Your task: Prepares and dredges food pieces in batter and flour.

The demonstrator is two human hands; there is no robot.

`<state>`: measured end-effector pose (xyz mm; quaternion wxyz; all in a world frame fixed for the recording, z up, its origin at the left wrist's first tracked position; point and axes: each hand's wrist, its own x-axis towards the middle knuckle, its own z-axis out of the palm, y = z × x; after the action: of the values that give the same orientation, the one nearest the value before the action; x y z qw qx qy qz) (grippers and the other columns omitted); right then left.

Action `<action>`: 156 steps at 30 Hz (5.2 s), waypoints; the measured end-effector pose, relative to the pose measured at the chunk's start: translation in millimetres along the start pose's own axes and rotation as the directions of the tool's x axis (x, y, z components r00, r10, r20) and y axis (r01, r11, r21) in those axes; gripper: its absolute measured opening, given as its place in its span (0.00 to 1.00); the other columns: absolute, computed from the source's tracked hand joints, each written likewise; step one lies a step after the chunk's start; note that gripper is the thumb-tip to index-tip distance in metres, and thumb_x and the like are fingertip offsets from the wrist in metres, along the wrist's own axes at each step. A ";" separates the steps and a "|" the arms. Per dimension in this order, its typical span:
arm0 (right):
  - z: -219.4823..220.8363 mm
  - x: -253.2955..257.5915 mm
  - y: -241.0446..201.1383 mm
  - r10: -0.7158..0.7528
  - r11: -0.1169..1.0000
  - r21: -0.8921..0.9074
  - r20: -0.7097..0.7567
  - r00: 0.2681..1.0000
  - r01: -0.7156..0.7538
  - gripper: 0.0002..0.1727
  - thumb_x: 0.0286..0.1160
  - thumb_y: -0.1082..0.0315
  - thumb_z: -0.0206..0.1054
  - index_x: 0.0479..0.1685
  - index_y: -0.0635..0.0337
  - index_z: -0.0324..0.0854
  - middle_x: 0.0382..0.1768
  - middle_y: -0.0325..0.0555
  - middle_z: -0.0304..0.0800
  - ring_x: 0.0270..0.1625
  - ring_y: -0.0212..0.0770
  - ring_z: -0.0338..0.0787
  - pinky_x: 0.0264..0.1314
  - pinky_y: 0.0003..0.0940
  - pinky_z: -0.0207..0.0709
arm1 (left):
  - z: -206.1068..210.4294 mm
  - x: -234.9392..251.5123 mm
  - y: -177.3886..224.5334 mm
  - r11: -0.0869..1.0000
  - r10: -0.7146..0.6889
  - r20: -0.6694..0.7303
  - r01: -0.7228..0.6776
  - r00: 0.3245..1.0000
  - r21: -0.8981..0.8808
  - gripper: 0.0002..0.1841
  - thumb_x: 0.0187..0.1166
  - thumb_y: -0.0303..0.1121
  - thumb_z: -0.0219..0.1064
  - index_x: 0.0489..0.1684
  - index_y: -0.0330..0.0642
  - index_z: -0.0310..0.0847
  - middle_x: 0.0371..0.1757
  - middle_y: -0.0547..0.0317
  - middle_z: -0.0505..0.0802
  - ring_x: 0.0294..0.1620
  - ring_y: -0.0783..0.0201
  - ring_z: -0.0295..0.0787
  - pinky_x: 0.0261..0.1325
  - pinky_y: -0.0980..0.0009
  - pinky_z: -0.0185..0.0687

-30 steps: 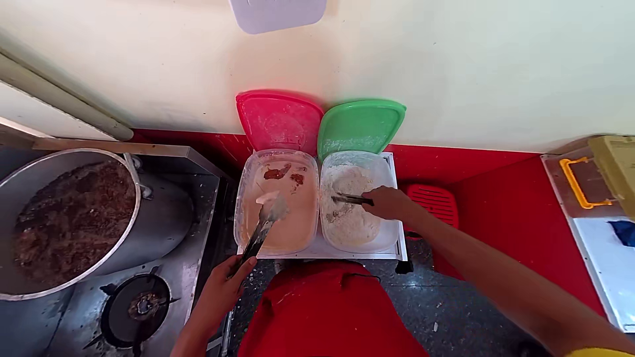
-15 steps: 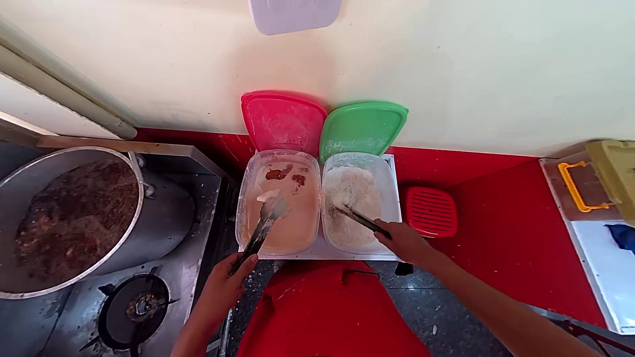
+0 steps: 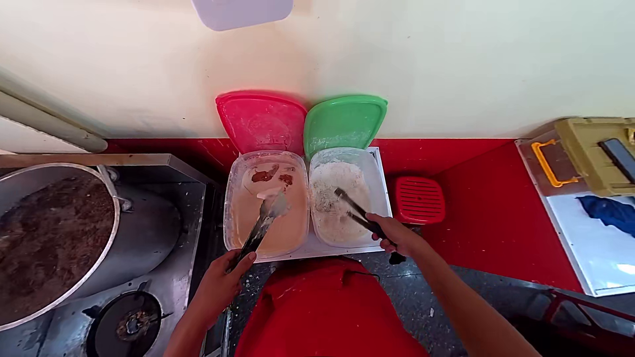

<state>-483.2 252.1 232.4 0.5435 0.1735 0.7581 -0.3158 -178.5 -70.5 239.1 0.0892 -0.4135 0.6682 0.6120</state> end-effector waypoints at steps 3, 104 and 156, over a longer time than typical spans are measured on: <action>-2.6 -1.0 1.7 -0.014 0.999 -0.033 -0.110 0.994 0.011 0.33 0.88 0.32 0.46 0.47 0.57 0.72 0.22 0.40 0.76 0.10 0.29 0.67 0.12 0.22 0.64 | -1.2 -4.6 -3.3 1.000 0.002 -0.005 -0.002 1.000 -0.013 0.22 0.80 0.56 0.68 0.50 0.46 0.85 0.23 0.60 0.81 0.11 0.66 0.68 0.12 0.71 0.67; 348.2 -164.8 -269.6 -0.667 -0.247 -0.470 0.717 0.204 0.847 0.24 0.89 0.46 0.58 0.75 0.43 0.83 0.43 0.48 0.93 0.42 0.46 0.91 0.50 0.55 0.84 | -12.3 -93.8 -37.5 0.994 0.084 -0.165 -0.072 0.983 0.079 0.34 0.82 0.60 0.62 0.63 0.34 0.83 0.49 0.37 0.93 0.53 0.42 0.92 0.60 0.39 0.83; -30.8 9.3 79.1 -0.603 0.734 -0.507 -0.181 0.777 0.451 0.34 0.86 0.36 0.52 0.67 0.57 0.83 0.36 0.55 0.90 0.40 0.55 0.90 0.45 0.63 0.81 | 29.5 57.9 -19.7 0.963 0.118 -0.145 -0.078 0.982 0.257 0.26 0.80 0.60 0.65 0.54 0.46 0.89 0.37 0.60 0.92 0.32 0.65 0.86 0.38 0.62 0.84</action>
<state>-460.5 330.5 207.2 0.3175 -0.1276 0.9067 -0.2465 -214.1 -68.1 181.3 0.0567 -0.4127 0.7647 0.4916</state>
